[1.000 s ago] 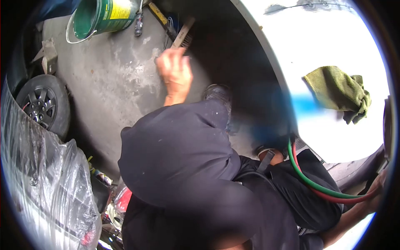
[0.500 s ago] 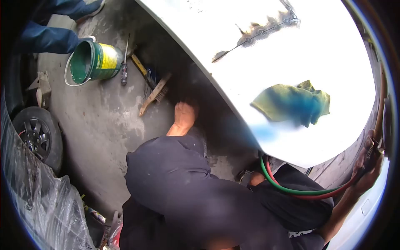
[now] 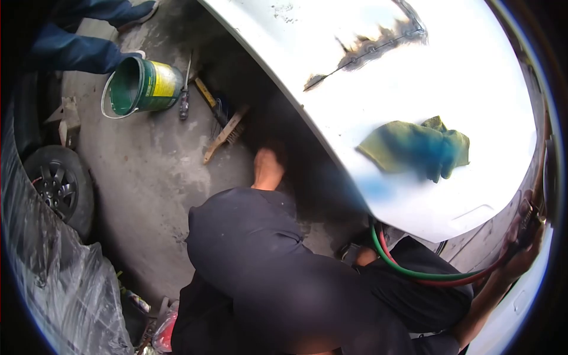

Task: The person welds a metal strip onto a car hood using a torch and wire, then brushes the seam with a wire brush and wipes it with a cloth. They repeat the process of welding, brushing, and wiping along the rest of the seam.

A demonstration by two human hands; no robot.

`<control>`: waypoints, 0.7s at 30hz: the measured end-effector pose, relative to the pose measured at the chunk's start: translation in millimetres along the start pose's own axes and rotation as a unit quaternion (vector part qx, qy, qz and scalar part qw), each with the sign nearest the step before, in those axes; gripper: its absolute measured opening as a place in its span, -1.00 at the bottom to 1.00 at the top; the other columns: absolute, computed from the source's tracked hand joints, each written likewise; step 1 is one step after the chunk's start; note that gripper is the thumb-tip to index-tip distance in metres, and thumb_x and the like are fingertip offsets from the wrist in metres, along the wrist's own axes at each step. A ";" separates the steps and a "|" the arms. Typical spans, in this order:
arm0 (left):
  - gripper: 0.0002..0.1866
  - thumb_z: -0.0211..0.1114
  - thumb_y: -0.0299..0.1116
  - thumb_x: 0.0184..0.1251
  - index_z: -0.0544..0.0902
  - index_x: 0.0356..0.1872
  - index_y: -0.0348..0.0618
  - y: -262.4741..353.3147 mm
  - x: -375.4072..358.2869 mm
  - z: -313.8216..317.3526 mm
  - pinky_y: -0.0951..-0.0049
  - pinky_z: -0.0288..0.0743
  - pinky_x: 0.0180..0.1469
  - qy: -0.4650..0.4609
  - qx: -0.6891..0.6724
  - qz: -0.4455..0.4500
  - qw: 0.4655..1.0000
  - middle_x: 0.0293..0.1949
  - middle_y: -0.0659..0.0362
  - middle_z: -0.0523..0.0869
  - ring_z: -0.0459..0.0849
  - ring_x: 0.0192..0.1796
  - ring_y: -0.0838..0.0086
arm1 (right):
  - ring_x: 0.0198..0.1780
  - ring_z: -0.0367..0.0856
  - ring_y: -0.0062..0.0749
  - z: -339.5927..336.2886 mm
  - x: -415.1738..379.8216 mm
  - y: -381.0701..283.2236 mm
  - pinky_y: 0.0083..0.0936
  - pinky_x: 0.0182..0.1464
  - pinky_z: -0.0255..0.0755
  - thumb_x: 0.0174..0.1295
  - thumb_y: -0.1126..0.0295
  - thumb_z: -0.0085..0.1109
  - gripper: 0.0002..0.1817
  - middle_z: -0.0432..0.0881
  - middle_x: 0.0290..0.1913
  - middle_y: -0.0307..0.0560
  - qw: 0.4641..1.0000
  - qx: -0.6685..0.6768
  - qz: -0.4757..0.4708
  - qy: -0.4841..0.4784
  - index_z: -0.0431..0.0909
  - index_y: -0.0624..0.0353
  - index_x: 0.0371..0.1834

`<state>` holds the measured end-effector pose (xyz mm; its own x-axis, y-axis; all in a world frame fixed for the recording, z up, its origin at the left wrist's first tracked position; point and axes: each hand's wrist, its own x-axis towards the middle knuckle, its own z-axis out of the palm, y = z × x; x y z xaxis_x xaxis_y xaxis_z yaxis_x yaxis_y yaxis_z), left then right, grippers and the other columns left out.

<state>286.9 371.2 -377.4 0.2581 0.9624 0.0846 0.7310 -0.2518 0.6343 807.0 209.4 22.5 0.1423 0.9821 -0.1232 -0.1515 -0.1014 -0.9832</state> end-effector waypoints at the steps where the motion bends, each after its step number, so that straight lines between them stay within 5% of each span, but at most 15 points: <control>1: -0.85 0.25 -0.60 0.22 0.65 -0.19 -0.22 6.5 3.3 -13.1 0.08 0.61 -0.14 0.038 -0.022 -0.049 0.998 -0.25 -0.10 0.75 0.73 -0.18 -0.07 | 0.41 0.52 -0.26 12.6 15.9 -0.7 -0.58 -0.11 0.72 0.70 0.13 -0.25 -0.26 0.19 0.64 0.28 0.994 0.033 -0.006 -0.106 -0.18 0.42 0.70; 2: -0.88 0.28 -0.58 0.31 0.60 -0.16 -0.23 8.7 4.9 -35.1 0.17 0.63 -0.19 0.032 -0.073 -0.119 0.990 -0.32 -0.06 0.74 0.77 -0.28 0.04 | 0.56 0.39 -0.18 18.4 22.8 -0.2 -0.51 -0.02 0.73 0.70 0.13 -0.25 -0.25 0.16 0.66 0.26 0.976 0.065 -0.012 -0.208 -0.19 0.42 0.71; 3: -0.93 0.33 -0.50 0.43 0.61 -0.17 -0.21 6.8 7.6 -55.7 0.34 0.59 -0.30 0.065 -0.142 -0.143 0.977 -0.41 0.08 0.72 0.72 -0.43 0.34 | 0.56 0.39 -0.18 12.3 11.6 0.2 -0.51 -0.02 0.73 0.70 0.13 -0.25 -0.25 0.16 0.66 0.26 0.976 0.066 -0.013 -0.205 -0.19 0.42 0.71; 4: -0.92 0.33 -0.48 0.49 0.64 -0.12 -0.23 14.8 14.0 -73.9 0.51 0.52 -0.35 0.117 -0.252 -0.175 0.945 -0.41 0.22 0.71 0.62 -0.44 0.62 | 0.45 0.50 -0.22 1.8 -8.8 -0.3 -0.54 -0.09 0.73 0.70 0.13 -0.26 -0.26 0.15 0.67 0.26 0.996 0.043 -0.014 -0.073 -0.19 0.41 0.71; 5: -0.90 0.34 -0.53 0.50 0.68 -0.05 -0.27 32.7 26.2 -101.2 0.60 0.48 -0.36 0.117 -0.267 -0.174 0.941 -0.40 0.28 0.71 0.60 -0.43 0.70 | 0.34 0.60 -0.26 -5.0 -21.6 -0.6 -0.57 -0.16 0.72 0.70 0.12 -0.27 -0.26 0.14 0.67 0.26 0.998 0.019 -0.013 0.058 -0.19 0.40 0.71; 6: -0.86 0.38 -0.58 0.45 0.71 -0.03 -0.31 43.7 40.2 -120.6 0.61 0.48 -0.36 0.100 -0.268 -0.097 0.953 -0.40 0.25 0.72 0.60 -0.43 0.68 | 0.34 0.60 -0.26 -8.8 -24.9 0.3 -0.57 -0.16 0.72 0.70 0.12 -0.27 -0.26 0.14 0.67 0.26 0.998 0.019 -0.009 0.057 -0.19 0.40 0.71; 8: -0.87 0.41 -0.63 0.40 0.74 -0.08 -0.32 87.8 73.8 -150.1 0.58 0.52 -0.34 0.079 -0.266 -0.073 0.958 -0.35 0.18 0.75 0.65 -0.40 0.61 | -0.17 0.73 -0.51 -11.9 -27.4 1.3 -0.70 -0.44 0.60 0.70 0.06 -0.30 -0.27 0.23 0.64 0.26 0.992 -0.015 -0.006 0.126 -0.08 0.41 0.69; 9: -0.85 0.40 -0.64 0.40 0.75 -0.07 -0.32 103.7 92.0 -155.5 0.58 0.52 -0.33 0.052 -0.227 0.017 0.972 -0.30 0.17 0.76 0.65 -0.38 0.61 | -0.17 0.73 -0.51 -1.3 -22.8 2.7 -0.70 -0.44 0.60 0.70 0.06 -0.30 -0.27 0.23 0.64 0.26 0.992 -0.016 -0.010 0.126 -0.08 0.41 0.69; 11: -0.83 0.39 -0.68 0.37 0.77 -0.06 -0.33 123.2 116.2 -152.8 0.58 0.52 -0.33 0.026 -0.172 0.139 0.975 -0.25 0.15 0.77 0.67 -0.35 0.61 | -0.56 0.52 -0.67 27.9 -10.3 6.4 -0.78 -0.64 0.42 0.69 0.00 -0.31 -0.26 0.40 0.54 0.24 0.965 -0.172 -0.006 0.199 0.05 0.44 0.65; 15: -0.82 0.40 -0.69 0.33 0.78 -0.09 -0.33 140.5 134.3 -138.7 0.55 0.54 -0.31 0.017 -0.147 0.182 0.972 -0.28 0.11 0.78 0.70 -0.34 0.55 | -0.61 0.49 -0.68 32.4 -15.8 9.4 -0.78 -0.68 0.39 0.68 -0.04 -0.31 -0.26 0.53 0.42 0.21 0.957 -0.227 -0.037 0.179 0.24 0.50 0.54; 18: -0.83 0.41 -0.67 0.30 0.78 -0.11 -0.32 144.0 136.1 -130.9 0.54 0.50 -0.37 0.030 -0.129 0.201 0.970 -0.37 0.13 0.75 0.67 -0.40 0.54 | -0.59 0.49 -0.71 48.9 -14.2 11.1 -0.79 -0.67 0.39 0.68 -0.04 -0.31 -0.28 0.56 0.37 0.23 0.945 -0.197 -0.038 0.257 0.38 0.52 0.43; 21: -0.84 0.43 -0.67 0.23 0.76 -0.17 -0.32 146.5 135.5 -133.5 0.36 0.56 -0.37 0.032 -0.122 0.184 0.975 -0.37 0.03 0.75 0.73 -0.43 0.25 | -0.59 0.48 -0.71 46.6 -14.1 9.3 -0.79 -0.67 0.39 0.68 -0.04 -0.31 -0.29 0.57 0.35 0.26 0.953 -0.159 -0.043 0.256 0.47 0.51 0.34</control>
<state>344.6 478.3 -170.5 0.4294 0.8174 0.3839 0.4215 -0.5574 0.7153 758.0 202.0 21.4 0.6109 0.7917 -0.0092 0.1752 -0.1465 -0.9736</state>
